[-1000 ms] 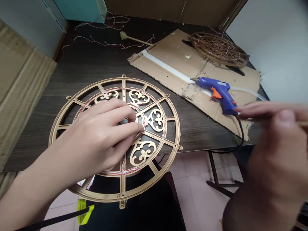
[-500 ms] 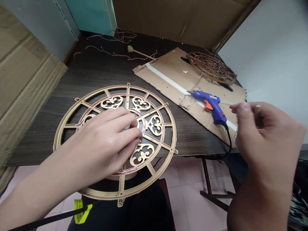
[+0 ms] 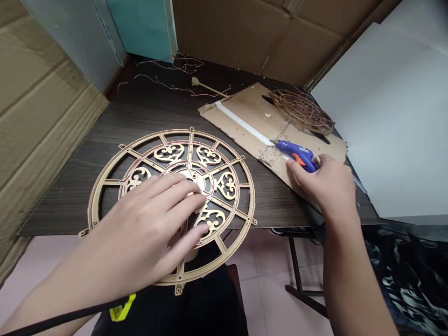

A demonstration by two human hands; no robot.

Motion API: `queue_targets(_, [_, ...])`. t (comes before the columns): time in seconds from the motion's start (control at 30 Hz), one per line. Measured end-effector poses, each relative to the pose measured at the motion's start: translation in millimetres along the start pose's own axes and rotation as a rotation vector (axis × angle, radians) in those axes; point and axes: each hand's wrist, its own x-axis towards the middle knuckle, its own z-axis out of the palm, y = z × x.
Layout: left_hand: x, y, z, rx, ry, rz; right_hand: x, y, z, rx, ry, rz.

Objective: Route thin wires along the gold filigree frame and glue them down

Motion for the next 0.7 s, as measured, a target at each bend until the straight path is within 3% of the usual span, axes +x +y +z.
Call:
queue_targets(0.17, [-2.8,0.5,5.6,0.001,-0.012,-0.012,-1.2,5.4,-7.6,0.294,0.164,0.110])
queue_targets(0.33, [-2.8,4.1,9.2,0.043,0.024,-0.021,-43.7,-7.1,-15.1,0.543,0.104,-0.087])
queue_targets(0.5, [-0.6,9.1,10.2,0.088,0.031,-0.032,-94.8,-17.1,-5.3,0.450,0.223,-0.383])
queue_targets(0.7, [3.1,9.5,10.8,0.084,0.042,-0.051,-117.0,-14.8,2.4,0.284,0.405,-0.593])
